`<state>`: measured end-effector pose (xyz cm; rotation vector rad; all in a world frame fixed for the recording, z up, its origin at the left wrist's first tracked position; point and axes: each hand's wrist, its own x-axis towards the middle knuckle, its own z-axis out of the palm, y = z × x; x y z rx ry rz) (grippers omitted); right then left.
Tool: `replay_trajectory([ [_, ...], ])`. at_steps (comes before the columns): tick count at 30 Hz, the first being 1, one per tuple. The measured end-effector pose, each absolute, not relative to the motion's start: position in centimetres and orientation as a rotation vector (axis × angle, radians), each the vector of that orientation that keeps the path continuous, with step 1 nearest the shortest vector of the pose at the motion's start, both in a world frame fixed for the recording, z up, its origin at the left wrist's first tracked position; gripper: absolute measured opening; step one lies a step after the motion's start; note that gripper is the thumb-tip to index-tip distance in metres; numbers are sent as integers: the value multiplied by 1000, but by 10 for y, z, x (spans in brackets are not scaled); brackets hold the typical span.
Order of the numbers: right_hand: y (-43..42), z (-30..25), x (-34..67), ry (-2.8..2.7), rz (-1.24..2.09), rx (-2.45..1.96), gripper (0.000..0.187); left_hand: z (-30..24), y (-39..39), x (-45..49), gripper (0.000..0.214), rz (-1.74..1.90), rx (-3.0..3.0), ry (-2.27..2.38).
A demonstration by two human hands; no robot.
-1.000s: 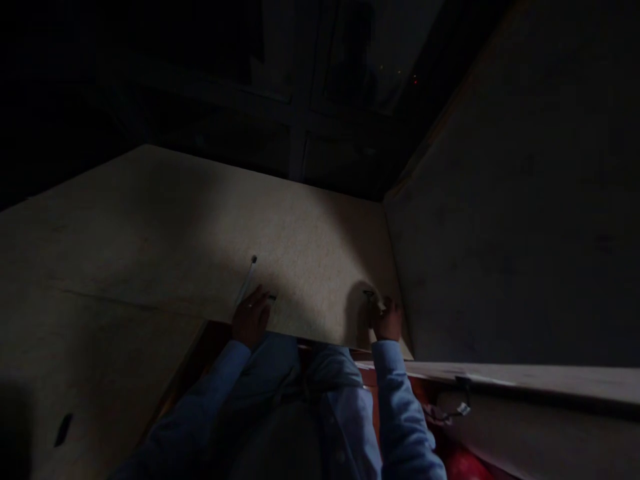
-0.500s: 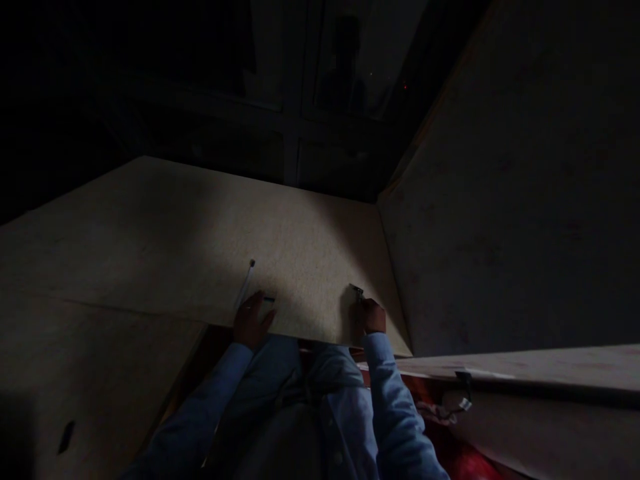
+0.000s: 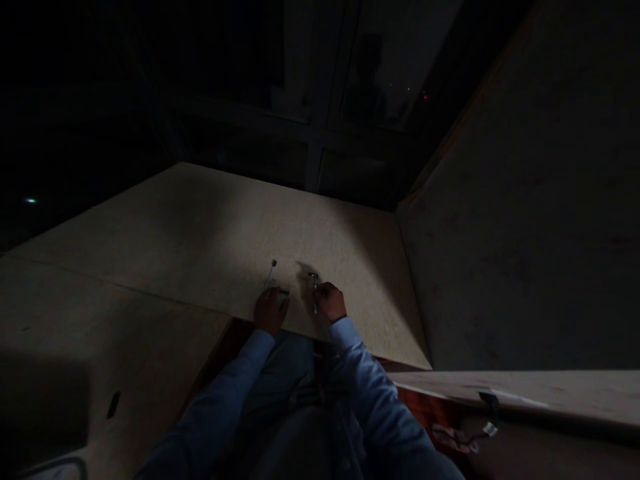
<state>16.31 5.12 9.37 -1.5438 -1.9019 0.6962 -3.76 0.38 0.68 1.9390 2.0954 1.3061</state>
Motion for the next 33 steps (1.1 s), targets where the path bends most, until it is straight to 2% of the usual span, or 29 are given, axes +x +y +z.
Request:
replay_trajectory([
  [8, 56, 98, 73, -2071, 703, -1526, 15, 22, -17, -48, 30, 1453, 1787, 1991],
  [16, 47, 98, -11, -2205, 697, -1598, 20, 28, -22, -93, 35, 1667, 1238, 1835],
  [23, 38, 99, -40, -2229, 745, -1627, 26, 37, -27, -127, 72, 1607, 918, 1593],
  [26, 35, 98, -43, -2207, 786, -1600, 30, 34, -35, -131, 80, 1561, 855, 1517],
  [30, 28, 99, -39, -2176, 821, -1512, 27, 28, -42, -137, 71, 1491, 841, 1572],
  [33, 21, 101, -22, -2135, 852, -1422, 23, 28, -44, -145, 47, 1427, 900, 1733],
])
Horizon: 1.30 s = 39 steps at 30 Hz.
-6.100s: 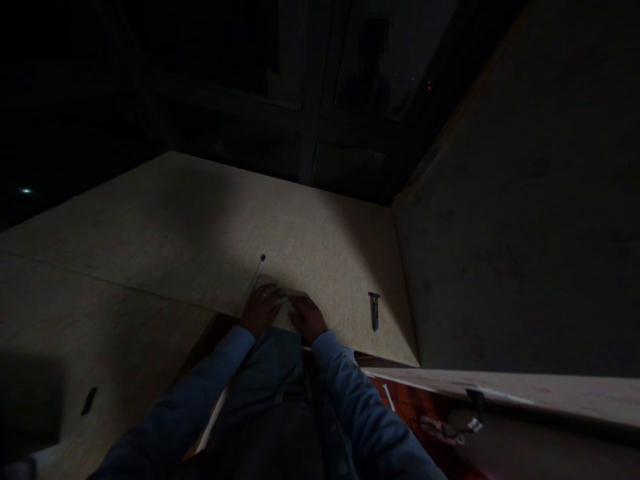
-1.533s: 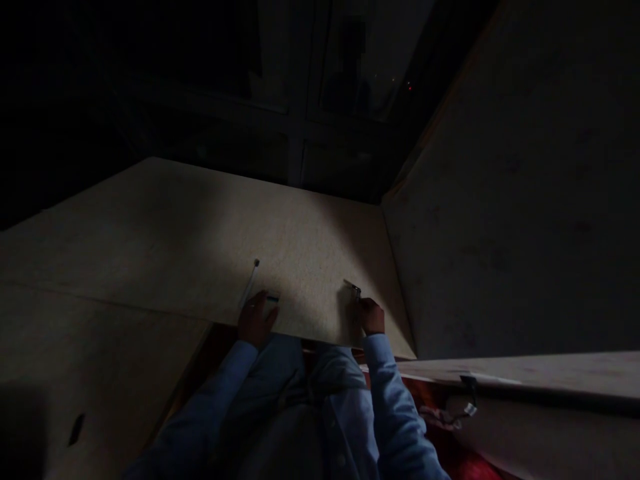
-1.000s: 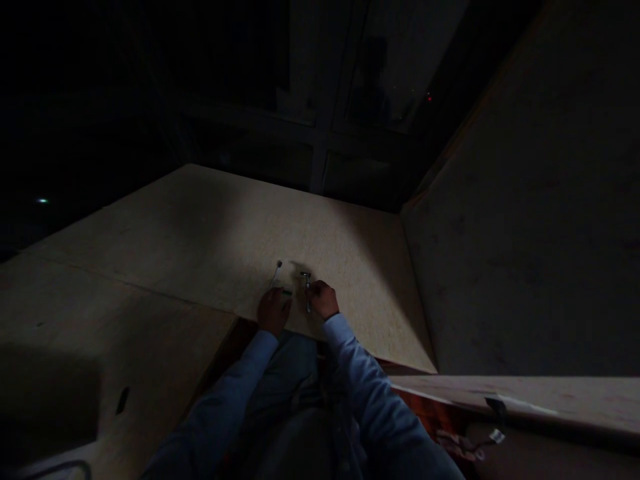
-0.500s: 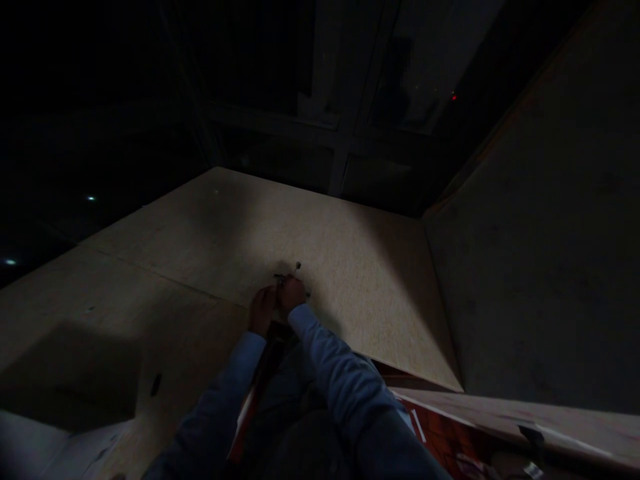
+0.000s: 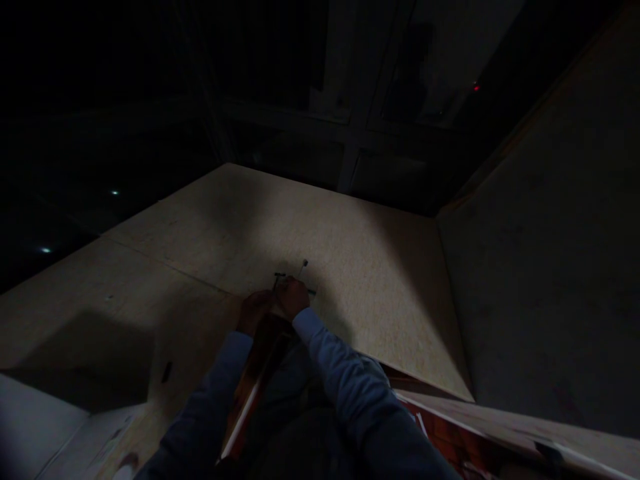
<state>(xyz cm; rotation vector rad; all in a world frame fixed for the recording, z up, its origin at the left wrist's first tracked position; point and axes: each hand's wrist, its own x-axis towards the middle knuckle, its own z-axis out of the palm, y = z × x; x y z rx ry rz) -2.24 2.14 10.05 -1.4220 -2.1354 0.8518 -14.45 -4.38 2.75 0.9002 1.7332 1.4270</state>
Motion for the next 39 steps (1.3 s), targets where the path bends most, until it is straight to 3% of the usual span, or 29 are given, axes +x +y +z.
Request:
replay_trajectory([
  [4, 15, 98, 20, -2051, 924, -1307, 22, 32, -42, -150, 25, 1331, 1102, 1971],
  [12, 10, 65, 133, -1886, 982, -1270, 33, 28, -34, -139, 25, 1140, 1441, 2299],
  [20, -9, 42, 245, -1712, 974, -1351, 48, 35, -42, -114, 30, 1348, 1562, 2405],
  [24, -13, 41, 284, -1637, 950, -1357, 47, 39, -36, -53, 30, 1442, 1703, 2254],
  [30, 0, 46, 327, -1593, 726, -1410, 51, 27, -11, 44, 22, 1277, 2072, 1803],
  [39, 1, 39, 339, -1762, 571, -1339, 41, 20, 5, 67, 24, 1150, 2030, 1861],
])
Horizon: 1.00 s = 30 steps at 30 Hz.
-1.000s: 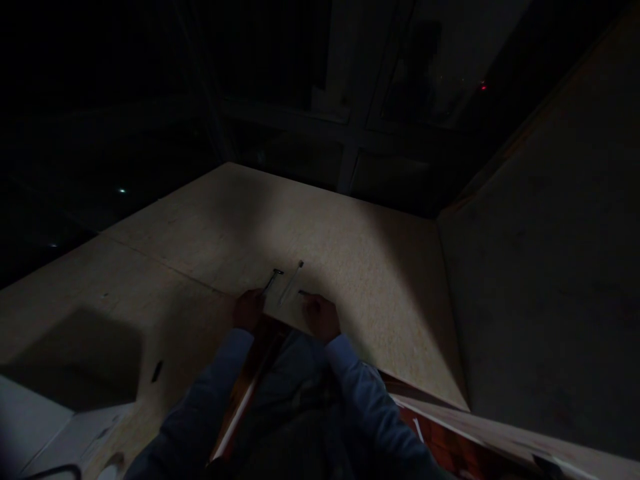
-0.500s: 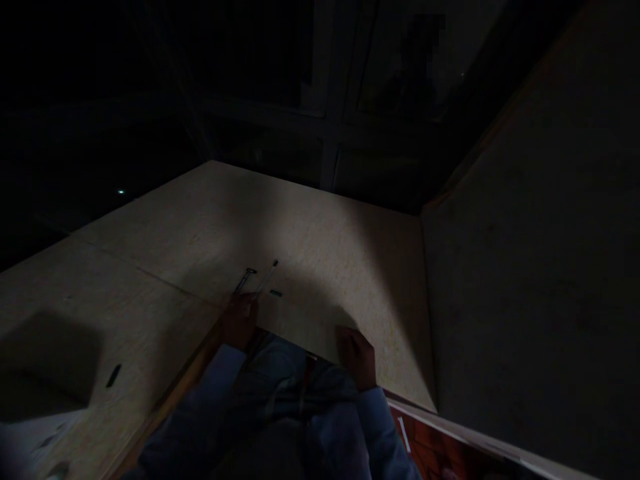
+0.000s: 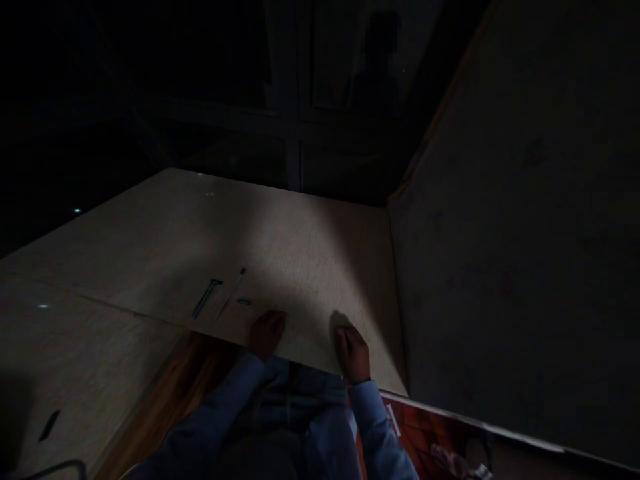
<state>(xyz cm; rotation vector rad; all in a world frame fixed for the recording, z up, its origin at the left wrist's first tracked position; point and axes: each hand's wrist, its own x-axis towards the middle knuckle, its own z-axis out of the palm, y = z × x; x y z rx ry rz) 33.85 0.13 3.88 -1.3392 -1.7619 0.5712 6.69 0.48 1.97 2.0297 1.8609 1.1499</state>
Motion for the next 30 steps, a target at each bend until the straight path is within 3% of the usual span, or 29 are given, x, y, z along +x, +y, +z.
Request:
replay_trajectory([
  [30, 6, 43, 334, -1684, 495, -1506, 51, 17, 1, 66, 22, 1303, 1960, 1759],
])
